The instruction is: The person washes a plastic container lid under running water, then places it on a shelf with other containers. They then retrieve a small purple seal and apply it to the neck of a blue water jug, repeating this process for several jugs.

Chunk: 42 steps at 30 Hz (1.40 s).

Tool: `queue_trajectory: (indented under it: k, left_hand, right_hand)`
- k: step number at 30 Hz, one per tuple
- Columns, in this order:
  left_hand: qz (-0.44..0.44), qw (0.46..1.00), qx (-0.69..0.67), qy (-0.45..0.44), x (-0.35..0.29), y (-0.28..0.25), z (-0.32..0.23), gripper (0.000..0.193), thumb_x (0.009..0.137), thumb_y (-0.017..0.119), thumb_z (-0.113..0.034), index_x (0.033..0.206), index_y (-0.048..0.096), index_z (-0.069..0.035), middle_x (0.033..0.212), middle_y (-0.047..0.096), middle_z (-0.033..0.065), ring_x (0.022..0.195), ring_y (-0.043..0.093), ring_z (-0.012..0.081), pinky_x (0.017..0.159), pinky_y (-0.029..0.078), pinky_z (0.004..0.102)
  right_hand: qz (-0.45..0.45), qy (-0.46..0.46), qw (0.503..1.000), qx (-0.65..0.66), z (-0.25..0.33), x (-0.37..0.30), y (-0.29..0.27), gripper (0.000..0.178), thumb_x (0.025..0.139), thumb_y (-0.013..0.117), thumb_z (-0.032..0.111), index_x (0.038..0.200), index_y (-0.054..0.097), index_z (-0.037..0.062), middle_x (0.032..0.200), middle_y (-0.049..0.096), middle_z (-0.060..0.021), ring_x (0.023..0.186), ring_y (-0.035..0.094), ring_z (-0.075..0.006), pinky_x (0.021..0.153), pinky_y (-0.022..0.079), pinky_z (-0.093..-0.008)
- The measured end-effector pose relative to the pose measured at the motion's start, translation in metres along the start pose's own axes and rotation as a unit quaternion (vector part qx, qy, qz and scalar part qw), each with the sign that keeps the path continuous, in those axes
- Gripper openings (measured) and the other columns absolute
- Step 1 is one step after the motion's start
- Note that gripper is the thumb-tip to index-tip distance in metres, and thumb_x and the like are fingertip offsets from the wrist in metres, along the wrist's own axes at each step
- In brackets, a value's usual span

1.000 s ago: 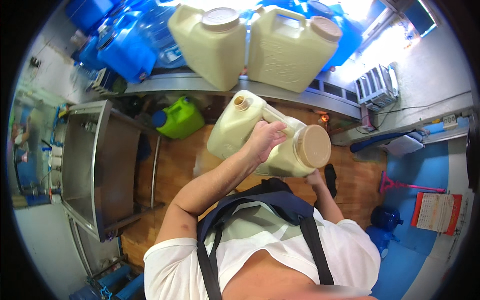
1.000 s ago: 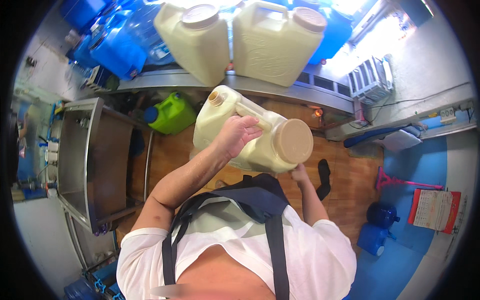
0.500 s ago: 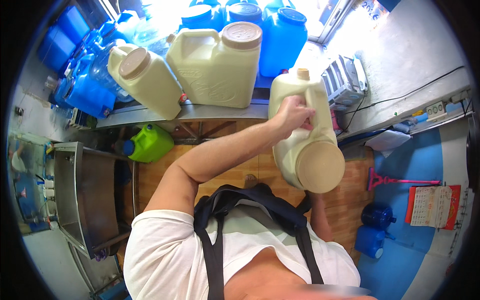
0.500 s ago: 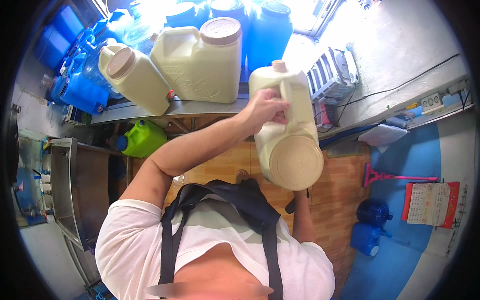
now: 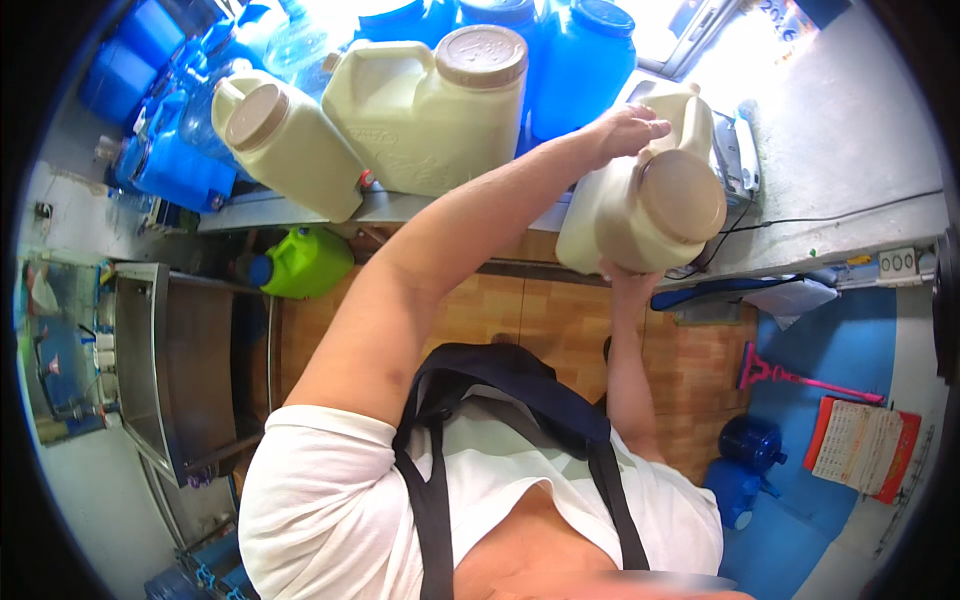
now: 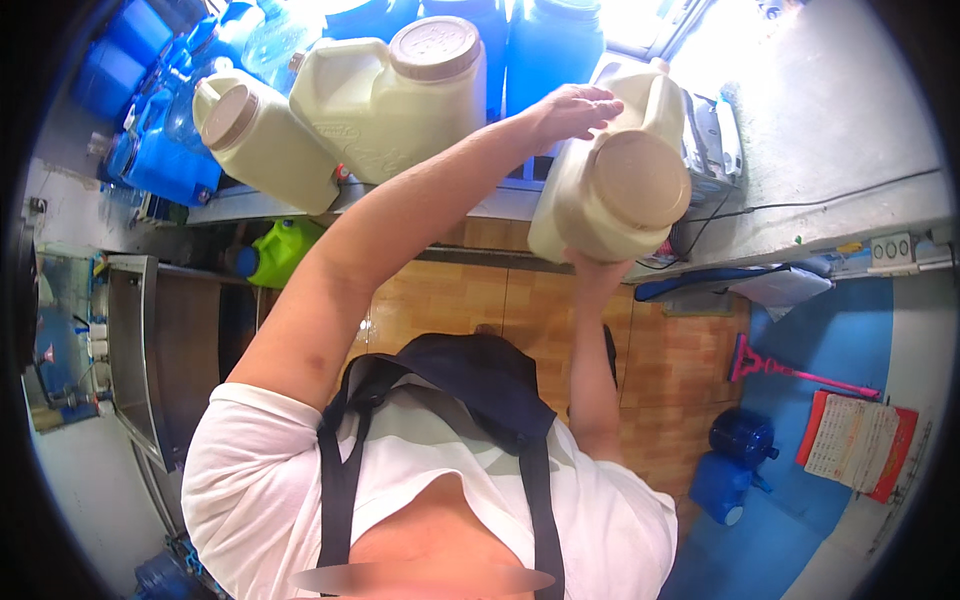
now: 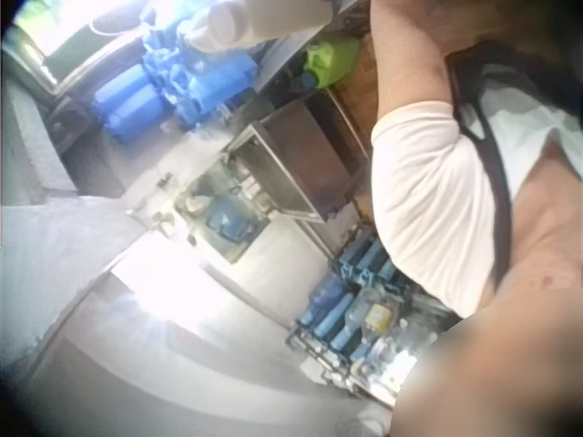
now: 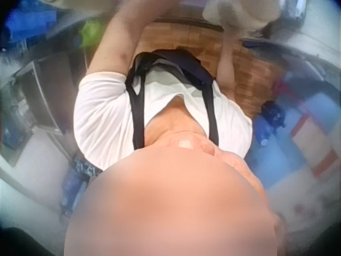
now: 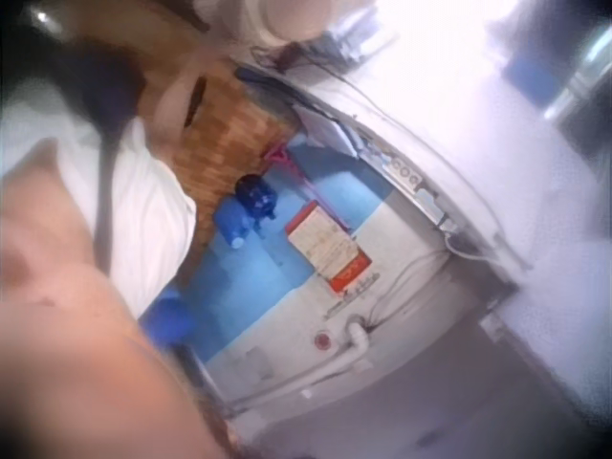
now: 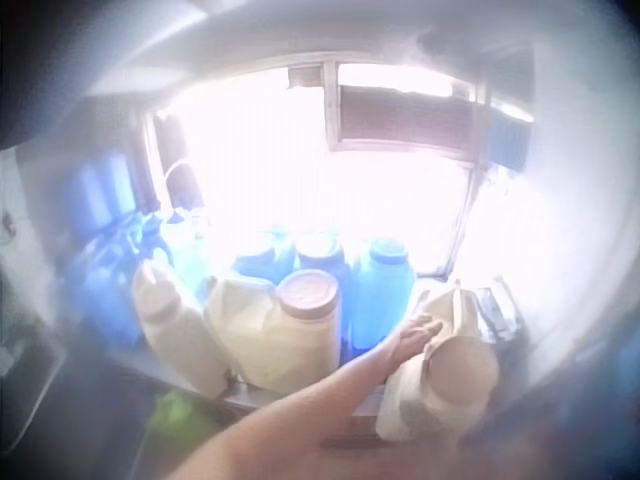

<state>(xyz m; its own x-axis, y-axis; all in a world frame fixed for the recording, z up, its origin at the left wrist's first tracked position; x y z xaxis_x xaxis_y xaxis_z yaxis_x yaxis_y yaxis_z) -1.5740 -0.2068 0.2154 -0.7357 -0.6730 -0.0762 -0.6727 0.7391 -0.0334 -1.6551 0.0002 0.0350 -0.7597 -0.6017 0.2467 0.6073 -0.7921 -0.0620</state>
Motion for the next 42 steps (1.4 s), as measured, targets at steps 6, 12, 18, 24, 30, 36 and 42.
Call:
queue_trajectory:
  k: [6, 12, 18, 24, 30, 36, 42]
  left_hand:
    - [-0.061, 0.966, 0.217, 0.128, -0.141, -0.098, 0.053, 0.044, 0.093, 0.062, -0.031, 0.126, 0.060, -0.002, 0.109, 0.070, 0.0149, 0.096, 0.066, 0.0208, 0.087, 0.051, 0.0335]
    - [-0.333, 0.843, 0.317, -0.280, -0.459, -0.233, 0.314, 0.050, 0.089, 0.064, -0.030, 0.131, 0.056, -0.005, 0.109, 0.070, 0.0168, 0.096, 0.068, 0.0290, 0.082, 0.054, 0.0369]
    - [-0.646, 0.487, 0.017, -0.588, -0.959, -0.098, 0.503, 0.024, 0.082, 0.054, -0.014, 0.093, 0.074, -0.009, 0.105, 0.070, 0.0155, 0.093, 0.067, 0.0346, 0.077, 0.054, 0.0421]
    - [-0.611, 0.406, -0.281, -0.618, -1.103, 0.064, 0.533, 0.034, 0.087, 0.064, -0.025, 0.111, 0.063, -0.001, 0.088, 0.064, 0.0168, 0.070, 0.061, 0.0307, 0.057, 0.048, 0.0466]
    - [-0.632, 0.525, -0.227, -0.523, -1.115, 0.003, 0.524, 0.030, 0.087, 0.065, -0.021, 0.106, 0.065, 0.002, 0.091, 0.067, 0.0140, 0.080, 0.066, 0.0229, 0.067, 0.054, 0.0321]
    - [-0.809, 0.516, -0.034, -0.279, -1.152, -0.165, 0.441, 0.033, 0.088, 0.069, -0.019, 0.115, 0.066, 0.001, 0.105, 0.070, 0.0115, 0.097, 0.065, 0.0197, 0.086, 0.051, 0.0320]
    - [-0.933, 0.351, 0.067, -0.044, -1.228, -0.319, 0.315, 0.031, 0.092, 0.065, -0.015, 0.119, 0.063, -0.001, 0.113, 0.066, 0.0066, 0.098, 0.061, 0.0141, 0.088, 0.049, 0.0292]
  right_hand:
    - [0.000, -0.058, 0.988, -0.143, -0.030, 0.079, 0.020, 0.101, 0.060, 0.090, 0.008, 0.140, 0.029, -0.0015, 0.131, 0.046, -0.0162, 0.120, 0.047, -0.0267, 0.106, 0.036, -0.0388]
    - [-0.041, 0.056, 0.995, -0.077, -0.060, 0.082, 0.058, 0.115, 0.058, 0.093, 0.022, 0.142, 0.020, -0.0049, 0.137, 0.042, -0.0262, 0.123, 0.049, -0.0337, 0.105, 0.037, -0.0484]
    - [-0.033, 0.146, 0.952, -0.267, -0.126, -0.062, 0.113, 0.086, 0.062, 0.087, 0.023, 0.129, 0.041, -0.0040, 0.122, 0.056, -0.0261, 0.108, 0.060, -0.0351, 0.091, 0.047, -0.0479]
    - [0.486, 0.339, 0.713, -0.374, -0.210, -0.305, 0.228, 0.045, 0.074, 0.077, 0.018, 0.112, 0.066, -0.0018, 0.105, 0.070, -0.0169, 0.099, 0.065, -0.0250, 0.083, 0.051, -0.0391]
    - [0.758, 0.062, 0.479, -0.440, -0.131, -0.453, 0.359, 0.043, 0.072, 0.082, 0.023, 0.104, 0.070, -0.0027, 0.097, 0.071, -0.0138, 0.088, 0.066, -0.0219, 0.078, 0.052, -0.0347]
    - [0.791, -0.127, 0.560, -0.211, 0.022, -0.529, 0.525, 0.043, 0.076, 0.079, 0.021, 0.111, 0.067, 0.0002, 0.104, 0.071, -0.0128, 0.095, 0.067, -0.0202, 0.084, 0.053, -0.0334]
    - [0.689, -0.246, 0.680, -0.045, 0.206, -0.595, 0.669, 0.037, 0.079, 0.076, 0.017, 0.112, 0.068, 0.0021, 0.106, 0.071, -0.0123, 0.098, 0.067, -0.0235, 0.090, 0.050, -0.0330]
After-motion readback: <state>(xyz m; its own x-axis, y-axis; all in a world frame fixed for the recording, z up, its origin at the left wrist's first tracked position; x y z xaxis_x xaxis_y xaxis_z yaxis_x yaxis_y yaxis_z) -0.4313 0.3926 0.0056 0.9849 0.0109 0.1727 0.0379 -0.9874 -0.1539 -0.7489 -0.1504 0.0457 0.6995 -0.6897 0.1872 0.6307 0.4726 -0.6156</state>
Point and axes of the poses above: each hand's wrist, its own x-axis towards the middle knuckle, its own y-axis out of the palm, z = x × y, the point moved 6 cm from there along x, towards the middle knuckle
